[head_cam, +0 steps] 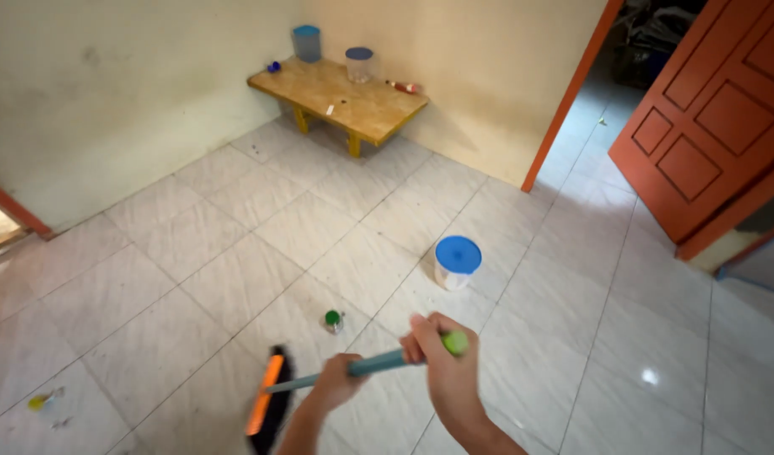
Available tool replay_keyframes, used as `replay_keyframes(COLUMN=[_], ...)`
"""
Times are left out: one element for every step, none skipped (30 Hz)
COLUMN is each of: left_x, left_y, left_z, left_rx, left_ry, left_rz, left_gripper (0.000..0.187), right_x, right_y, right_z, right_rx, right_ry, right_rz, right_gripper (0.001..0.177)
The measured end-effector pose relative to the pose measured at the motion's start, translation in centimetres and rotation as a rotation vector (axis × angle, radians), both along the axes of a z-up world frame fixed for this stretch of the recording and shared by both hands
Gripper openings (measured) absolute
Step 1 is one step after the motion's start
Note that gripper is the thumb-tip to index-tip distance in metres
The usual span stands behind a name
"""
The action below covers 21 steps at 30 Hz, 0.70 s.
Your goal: The person is sweeping a tiled floor in an indoor entryway and living area using a broom and moving objects out of the way.
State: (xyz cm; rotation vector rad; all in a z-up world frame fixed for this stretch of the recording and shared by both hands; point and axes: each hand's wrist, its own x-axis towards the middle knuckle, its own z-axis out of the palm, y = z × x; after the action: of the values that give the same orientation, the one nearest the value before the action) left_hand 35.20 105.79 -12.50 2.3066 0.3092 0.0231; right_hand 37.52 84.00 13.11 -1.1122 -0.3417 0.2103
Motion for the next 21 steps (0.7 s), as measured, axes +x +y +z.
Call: replay_keyframes(left_x=[1.0, 1.9, 2.6, 3.1, 3.0, 2.3, 1.7, 1.1, 0.3, -0.6, -1.4, -1.9, -2.2, -2.6, -2.5, -2.4, -2.8, -2.7, -2.5, -2.2, -1.8], left_y=[1.6, 3.4, 5.1, 7.1, 9.2, 10.9, 13.1, 15.4, 17.1, 18.8, 20.7, 22.3, 23.9, 25.5, 26.7, 28.0, 29.0, 30.3, 31.6, 32.9, 33.8], left_z=[0.0, 0.1, 3.5, 6.9, 10.4, 11.7, 13.3, 14.9, 14.9, 14.7, 14.3, 14.4, 13.9, 13.2, 12.9, 12.4, 11.6, 11.7, 11.5, 11.1, 11.9], left_rx=[-0.076, -0.151, -0.155, -0.266, -0.374, -0.374, -0.335, -0.296, -0.288, -0.322, -0.357, -0.351, -0.418, -0.485, -0.482, -0.461, -0.435, -0.426, -0.401, -0.374, -0.374], left_ry=[-0.083, -0.165, -0.166, -0.227, -0.288, -0.291, -0.264, -0.235, -0.244, -0.298, -0.347, -0.351, -0.433, -0.516, -0.520, -0.501, -0.470, -0.462, -0.607, -0.749, -0.730], left_rz=[0.113, 0.226, 0.236, 0.304, 0.381, 0.399, 0.553, 0.707, 0.720, 0.827, 0.927, 0.934, 0.950, 0.964, 0.974, 1.042, 1.113, 1.126, 1.072, 1.011, 1.022], left_gripper=[0.026, 0.030, 0.030, 0.027, 0.025, 0.025, 0.034, 0.051, 0.051, 0.048, 0.047, 0.047, 0.046, 0.046, 0.046, 0.052, 0.058, 0.058, 0.045, 0.033, 0.033], right_x=[1.7, 3.3, 5.1, 6.8, 8.1, 9.6, 11.2, 12.8, 14.3, 15.7, 17.0, 17.8, 18.6, 19.4, 20.7, 22.0, 22.6, 23.5, 24.2, 24.8, 25.2], right_y=[1.2, 2.6, 4.1, 5.7, 7.5, 9.3, 11.5, 13.9, 15.5, 17.3, 19.3, 20.5, 21.5, 22.7, 23.6, 24.5, 25.2, 26.5, 27.5, 28.4, 29.7], right_z=[1.5, 3.1, 5.5, 7.9, 10.4, 9.1, 8.0, 6.8, 3.2, -0.7, -4.7, -8.1, -11.9, -16.1, -20.3, -24.8, -29.9, -33.0, -36.5, -40.3, -43.5], right_rx=[-0.054, -0.109, -0.113, -0.184, -0.250, -0.248, -0.323, -0.399, -0.390, -0.508, -0.628, -0.622, -0.783, -0.943, -0.941, -1.027, -1.110, -1.106, -1.230, -1.353, -1.359], right_ry=[-0.026, -0.052, -0.053, -0.279, -0.506, -0.508, -0.440, -0.373, -0.381, -0.353, -0.317, -0.320, -0.292, -0.261, -0.267, -0.291, -0.306, -0.302, -0.266, -0.230, -0.217], right_rz=[0.038, 0.076, 0.085, 0.170, 0.266, 0.284, 0.320, 0.357, 0.369, 0.356, 0.336, 0.342, 0.360, 0.376, 0.386, 0.445, 0.510, 0.526, 0.566, 0.606, 0.622], right_gripper=[0.034, 0.032, 0.032, 0.019, 0.018, 0.018, 0.023, 0.029, 0.029, 0.028, 0.026, 0.026, 0.027, 0.028, 0.028, 0.029, 0.029, 0.029, 0.030, 0.030, 0.030])
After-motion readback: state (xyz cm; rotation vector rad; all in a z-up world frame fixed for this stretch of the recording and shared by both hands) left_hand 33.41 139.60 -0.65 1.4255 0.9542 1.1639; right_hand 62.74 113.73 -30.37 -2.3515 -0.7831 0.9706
